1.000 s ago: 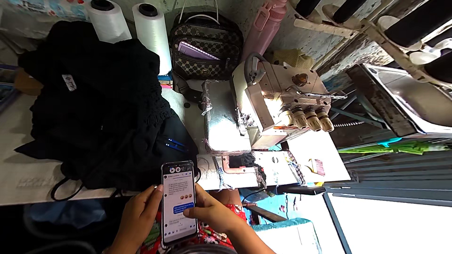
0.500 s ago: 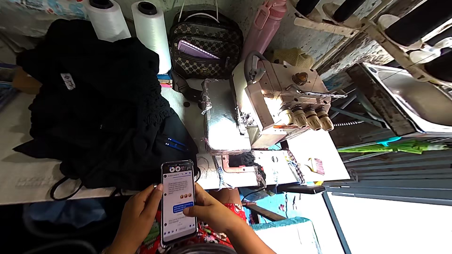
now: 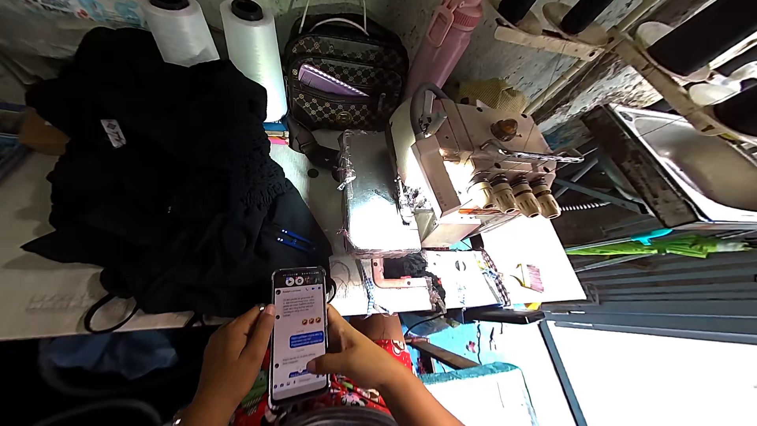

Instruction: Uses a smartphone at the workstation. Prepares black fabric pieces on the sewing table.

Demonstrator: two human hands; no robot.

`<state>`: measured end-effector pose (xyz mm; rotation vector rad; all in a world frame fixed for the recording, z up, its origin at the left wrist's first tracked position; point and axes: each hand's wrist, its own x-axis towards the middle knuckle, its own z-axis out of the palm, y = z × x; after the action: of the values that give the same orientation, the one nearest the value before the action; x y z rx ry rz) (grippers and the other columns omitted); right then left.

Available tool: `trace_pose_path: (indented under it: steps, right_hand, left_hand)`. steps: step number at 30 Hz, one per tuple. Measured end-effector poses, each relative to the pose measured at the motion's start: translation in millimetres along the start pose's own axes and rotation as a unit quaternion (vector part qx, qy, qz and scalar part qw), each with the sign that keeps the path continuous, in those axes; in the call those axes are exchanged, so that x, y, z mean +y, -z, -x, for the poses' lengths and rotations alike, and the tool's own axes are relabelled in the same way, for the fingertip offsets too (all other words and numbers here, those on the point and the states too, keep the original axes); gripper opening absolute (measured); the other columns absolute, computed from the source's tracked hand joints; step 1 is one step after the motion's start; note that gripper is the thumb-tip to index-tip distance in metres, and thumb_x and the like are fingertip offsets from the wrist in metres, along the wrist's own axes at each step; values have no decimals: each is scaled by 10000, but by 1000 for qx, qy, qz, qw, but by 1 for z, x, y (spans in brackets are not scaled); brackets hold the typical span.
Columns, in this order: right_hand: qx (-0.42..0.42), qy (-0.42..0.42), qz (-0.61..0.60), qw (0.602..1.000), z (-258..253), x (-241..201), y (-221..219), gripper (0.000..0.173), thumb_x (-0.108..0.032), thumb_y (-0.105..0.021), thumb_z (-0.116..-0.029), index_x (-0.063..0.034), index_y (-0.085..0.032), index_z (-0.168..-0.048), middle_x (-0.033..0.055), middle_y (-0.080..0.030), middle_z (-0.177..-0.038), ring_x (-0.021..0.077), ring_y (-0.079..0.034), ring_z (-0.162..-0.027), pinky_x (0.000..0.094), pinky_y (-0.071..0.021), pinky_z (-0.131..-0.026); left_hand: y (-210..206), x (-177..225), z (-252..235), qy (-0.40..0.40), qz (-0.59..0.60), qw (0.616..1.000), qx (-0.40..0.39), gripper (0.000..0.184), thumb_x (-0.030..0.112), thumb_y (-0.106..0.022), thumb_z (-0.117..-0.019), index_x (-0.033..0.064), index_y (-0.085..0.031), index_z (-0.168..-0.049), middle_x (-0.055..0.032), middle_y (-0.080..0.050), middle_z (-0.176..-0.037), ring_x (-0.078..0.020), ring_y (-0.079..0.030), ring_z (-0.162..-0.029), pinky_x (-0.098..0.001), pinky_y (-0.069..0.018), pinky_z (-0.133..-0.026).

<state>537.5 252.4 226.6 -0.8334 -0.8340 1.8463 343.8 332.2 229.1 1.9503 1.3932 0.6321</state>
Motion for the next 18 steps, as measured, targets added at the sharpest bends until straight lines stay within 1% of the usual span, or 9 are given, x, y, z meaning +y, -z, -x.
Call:
trace_pose_path:
  steps: [3,8,12,18]
  right_hand:
    - [1,0,2,1000,-1,1,0,589,95,-521,-935,-29,-246,-1441,56,-602,-1266,94,-650,-1131,321,-546,-999]
    - [13,-10,-2,1000,-1,1,-1,502,36,-483,-987,-51,-265,-1431,38,-614,-1230,90,-658,-1095,320,-558,-962]
    - [15,-16,-1,1000,-1,1,-1,489,25,-471,-1002,-55,-260,-1436,35,-612,-1223,86,-658,-1091,315,-559,-958]
    - [19,-19,-2,1000,-1,0,-2,494,29,-470,-998,-58,-261,-1437,32,-613,-1224,83,-658,-1089,311,-559,-954]
  left_hand:
    - [0,0,0,-1,-4,1000,-3,527,408,-349,-1031,71,-619,-728,18,-472,-572,-90,-514,-563,-330,-411,-562]
    - [0,1,0,-1,-7,1000,0,523,406,-356,-1030,70,-615,-724,17,-470,-571,-93,-512,-563,-331,-407,-564]
    - [0,1,0,-4,-9,1000,2,530,412,-352,-1031,74,-610,-715,24,-463,-567,-89,-503,-558,-326,-403,-559]
    - [0,0,0,0,-12,1000,-1,530,412,-345,-1031,77,-606,-715,25,-451,-564,-93,-499,-556,-335,-399,-559]
